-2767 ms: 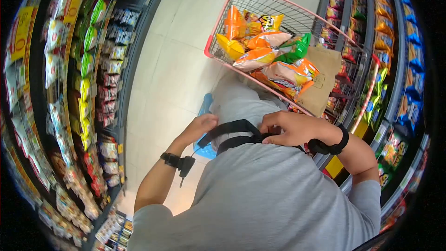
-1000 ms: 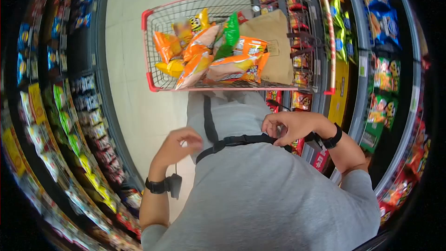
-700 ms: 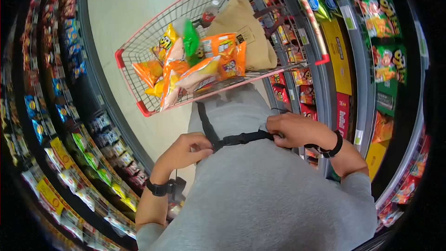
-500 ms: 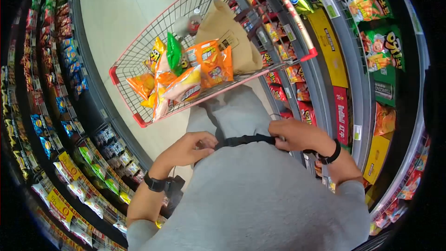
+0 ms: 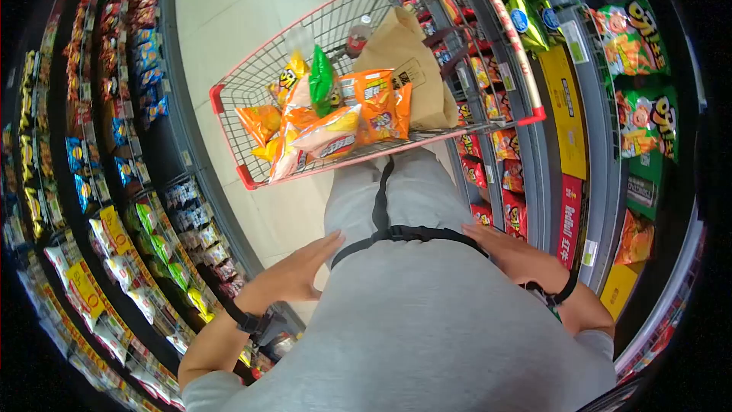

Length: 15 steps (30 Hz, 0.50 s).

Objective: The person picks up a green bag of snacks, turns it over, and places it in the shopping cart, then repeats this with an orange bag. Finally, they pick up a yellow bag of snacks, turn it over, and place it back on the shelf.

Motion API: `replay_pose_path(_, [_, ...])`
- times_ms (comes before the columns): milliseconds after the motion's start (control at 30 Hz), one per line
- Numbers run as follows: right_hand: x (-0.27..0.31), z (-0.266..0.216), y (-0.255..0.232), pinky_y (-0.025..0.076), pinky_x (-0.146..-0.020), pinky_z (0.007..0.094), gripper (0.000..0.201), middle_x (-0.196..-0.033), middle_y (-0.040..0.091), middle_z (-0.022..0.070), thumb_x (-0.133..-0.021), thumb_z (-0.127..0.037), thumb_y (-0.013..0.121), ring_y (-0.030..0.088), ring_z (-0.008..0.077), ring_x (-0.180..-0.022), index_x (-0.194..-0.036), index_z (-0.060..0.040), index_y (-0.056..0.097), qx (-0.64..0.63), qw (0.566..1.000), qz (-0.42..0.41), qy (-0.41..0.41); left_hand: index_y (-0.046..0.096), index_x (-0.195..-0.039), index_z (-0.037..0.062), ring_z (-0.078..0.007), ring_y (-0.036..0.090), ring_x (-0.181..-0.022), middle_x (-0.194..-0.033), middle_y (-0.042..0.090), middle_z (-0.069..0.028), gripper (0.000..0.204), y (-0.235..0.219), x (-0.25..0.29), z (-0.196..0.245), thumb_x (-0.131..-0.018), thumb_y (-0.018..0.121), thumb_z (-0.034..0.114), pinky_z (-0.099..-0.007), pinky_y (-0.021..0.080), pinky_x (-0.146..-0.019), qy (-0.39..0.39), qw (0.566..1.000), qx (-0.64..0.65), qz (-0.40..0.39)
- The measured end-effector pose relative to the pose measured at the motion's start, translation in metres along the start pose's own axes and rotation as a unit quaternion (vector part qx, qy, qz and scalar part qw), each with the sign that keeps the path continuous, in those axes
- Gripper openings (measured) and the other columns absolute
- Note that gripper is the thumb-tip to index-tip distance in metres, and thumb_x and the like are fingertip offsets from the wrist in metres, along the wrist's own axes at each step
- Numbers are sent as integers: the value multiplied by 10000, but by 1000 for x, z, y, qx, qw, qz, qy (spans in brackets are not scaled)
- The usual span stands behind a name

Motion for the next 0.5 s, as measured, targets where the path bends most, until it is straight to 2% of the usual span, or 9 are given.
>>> replay_pose_path(100, [-6, 11, 12, 236, -1148, 442, 820, -1482, 333, 172, -753, -16, 674, 288, 328, -1389, -1466, -58, 271, 107, 994, 23, -31, 339, -1419, 28, -343, 330, -1364, -1503, 307, -165, 780, 25, 6, -21, -731, 699, 104, -414, 303, -1114, 67, 990, -106, 67])
replay_pose_path(200, [-27, 17, 26, 218, -1154, 443, 746, -1474, 335, 191, -808, -95, 637, 295, 336, -1382, -1460, -52, 278, 56, 997, 47, -11, 377, -1386, 25, -336, 336, -1363, -1496, 325, -156, 693, 23, -12, -18, -787, 671, 212, -427, 303, -1108, 165, 979, -59, 104])
replay_pose_path(300, [-40, 37, 35, 228, -1149, 445, 697, -1465, 339, 210, -849, -167, 595, 307, 351, -1366, -1453, -26, 276, 113, 988, 76, -74, 385, -1373, 14, -336, 328, -1369, -1489, 343, -148, 668, 26, -20, -37, -815, 642, 274, -436, 294, -1112, 215, 969, -59, 106])
replay_pose_path(400, [-49, 42, 37, 247, -1140, 442, 675, -1441, 362, 225, -849, -190, 592, 325, 366, -1350, -1429, 3, 306, 147, 981, 76, -97, 366, -1383, -2, -336, 313, -1378, -1483, 350, -158, 705, 23, -21, -47, -808, 655, 287, -441, 276, -1121, 222, 969, -67, 84])
replay_pose_path(500, [-71, 38, 35, 256, -1136, 421, 604, -1416, 400, 215, -873, -198, 555, 340, 353, -1342, -1403, 13, 356, 192, 970, 62, -133, 343, -1398, -10, -337, 308, -1381, -1483, 342, -176, 778, 25, -6, -56, -784, 680, 329, -440, 269, -1124, 215, 964, -117, 104])
Point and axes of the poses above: each hand's wrist, its own x-axis away from the middle knuckle, its own y-axis out of the palm, z = x × y, the point moved 1 cm from there along -x, towards the middle knuckle
